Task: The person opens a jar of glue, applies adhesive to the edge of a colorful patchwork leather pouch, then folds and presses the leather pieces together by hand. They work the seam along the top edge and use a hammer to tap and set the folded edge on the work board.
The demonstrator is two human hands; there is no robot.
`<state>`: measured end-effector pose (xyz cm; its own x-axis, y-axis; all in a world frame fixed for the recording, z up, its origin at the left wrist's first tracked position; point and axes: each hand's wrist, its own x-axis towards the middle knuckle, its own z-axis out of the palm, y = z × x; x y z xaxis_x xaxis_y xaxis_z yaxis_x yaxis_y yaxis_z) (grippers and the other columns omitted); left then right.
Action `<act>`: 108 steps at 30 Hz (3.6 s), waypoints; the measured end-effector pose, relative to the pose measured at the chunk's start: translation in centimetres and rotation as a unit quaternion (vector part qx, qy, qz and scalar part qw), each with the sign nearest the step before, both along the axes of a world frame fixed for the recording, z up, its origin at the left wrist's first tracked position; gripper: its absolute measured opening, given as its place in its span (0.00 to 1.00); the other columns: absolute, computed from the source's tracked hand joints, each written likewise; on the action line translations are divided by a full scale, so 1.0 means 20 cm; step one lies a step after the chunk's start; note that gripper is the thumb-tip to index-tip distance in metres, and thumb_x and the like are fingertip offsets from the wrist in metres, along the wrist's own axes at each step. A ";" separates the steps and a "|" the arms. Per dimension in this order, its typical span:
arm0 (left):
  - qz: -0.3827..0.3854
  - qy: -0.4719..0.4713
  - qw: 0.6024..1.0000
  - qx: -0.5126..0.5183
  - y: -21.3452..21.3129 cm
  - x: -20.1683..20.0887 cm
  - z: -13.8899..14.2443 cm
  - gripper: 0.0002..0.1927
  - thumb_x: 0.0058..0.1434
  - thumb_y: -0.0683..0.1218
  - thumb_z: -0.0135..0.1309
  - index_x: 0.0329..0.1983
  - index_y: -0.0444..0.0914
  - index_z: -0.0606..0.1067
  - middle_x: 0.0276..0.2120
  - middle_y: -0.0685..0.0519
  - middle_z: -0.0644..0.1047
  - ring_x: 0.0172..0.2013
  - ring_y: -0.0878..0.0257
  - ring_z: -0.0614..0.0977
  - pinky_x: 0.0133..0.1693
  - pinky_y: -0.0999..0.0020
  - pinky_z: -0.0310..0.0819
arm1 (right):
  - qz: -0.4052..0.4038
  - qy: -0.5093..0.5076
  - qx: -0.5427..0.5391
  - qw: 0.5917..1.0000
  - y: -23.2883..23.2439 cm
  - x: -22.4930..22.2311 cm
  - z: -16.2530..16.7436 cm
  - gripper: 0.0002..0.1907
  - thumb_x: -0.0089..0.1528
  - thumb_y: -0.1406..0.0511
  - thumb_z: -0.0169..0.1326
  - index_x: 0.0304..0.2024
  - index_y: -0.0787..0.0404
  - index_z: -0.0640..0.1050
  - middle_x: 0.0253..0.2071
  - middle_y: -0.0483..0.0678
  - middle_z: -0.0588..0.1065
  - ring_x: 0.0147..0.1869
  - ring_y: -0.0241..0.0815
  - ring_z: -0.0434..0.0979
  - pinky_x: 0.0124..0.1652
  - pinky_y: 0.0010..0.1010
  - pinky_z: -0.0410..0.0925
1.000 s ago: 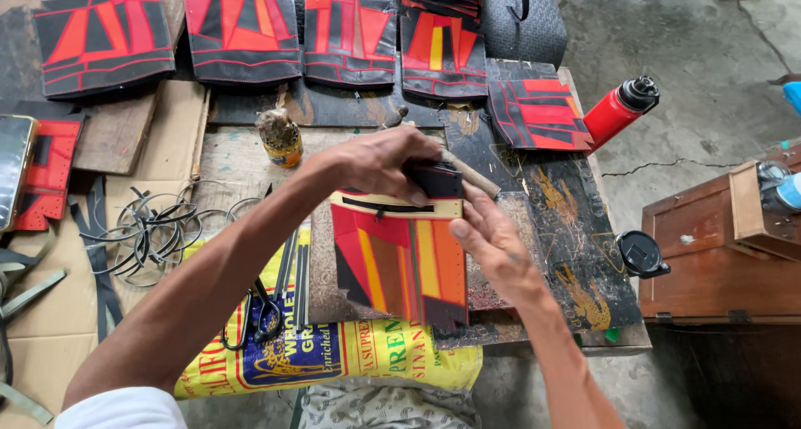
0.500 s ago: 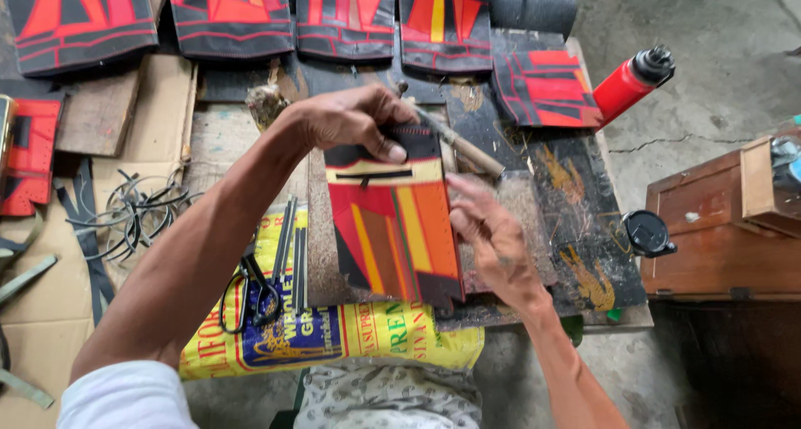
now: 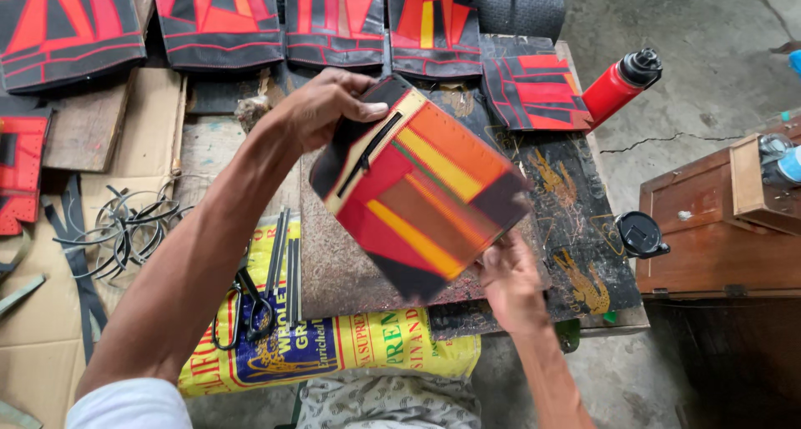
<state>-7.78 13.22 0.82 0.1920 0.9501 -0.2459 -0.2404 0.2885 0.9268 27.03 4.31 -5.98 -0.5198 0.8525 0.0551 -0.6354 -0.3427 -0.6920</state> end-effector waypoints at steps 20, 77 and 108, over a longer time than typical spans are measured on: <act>0.006 -0.370 0.921 -0.123 -0.87 0.33 -0.42 0.25 0.62 0.36 0.39 0.61 0.20 0.68 0.53 0.30 0.76 0.47 0.48 0.85 0.50 0.58 0.81 | 0.077 -0.077 -0.058 0.992 0.03 0.02 0.10 0.24 0.73 0.61 0.44 0.67 0.70 0.66 0.58 0.55 0.76 0.53 0.43 0.80 0.51 0.36 0.72; -0.078 -0.427 0.899 -0.060 -0.71 0.61 -0.37 0.27 0.61 0.51 0.44 0.57 0.29 0.73 0.48 0.40 0.81 0.44 0.55 0.86 0.49 0.60 0.81 | 0.217 -0.086 -0.009 0.972 -0.05 0.18 -0.26 0.31 0.58 0.62 0.65 0.59 0.44 0.64 0.61 0.26 0.64 0.66 0.28 0.67 0.49 0.37 0.74; -0.011 -0.191 0.980 -0.064 -0.52 0.21 -0.22 0.28 0.55 0.60 0.54 0.49 0.34 0.79 0.40 0.48 0.85 0.37 0.63 0.87 0.41 0.65 0.84 | -0.282 -0.269 0.109 0.915 0.16 0.10 0.18 0.19 0.71 0.66 0.47 0.61 0.70 0.77 0.52 0.53 0.80 0.50 0.40 0.81 0.53 0.31 0.74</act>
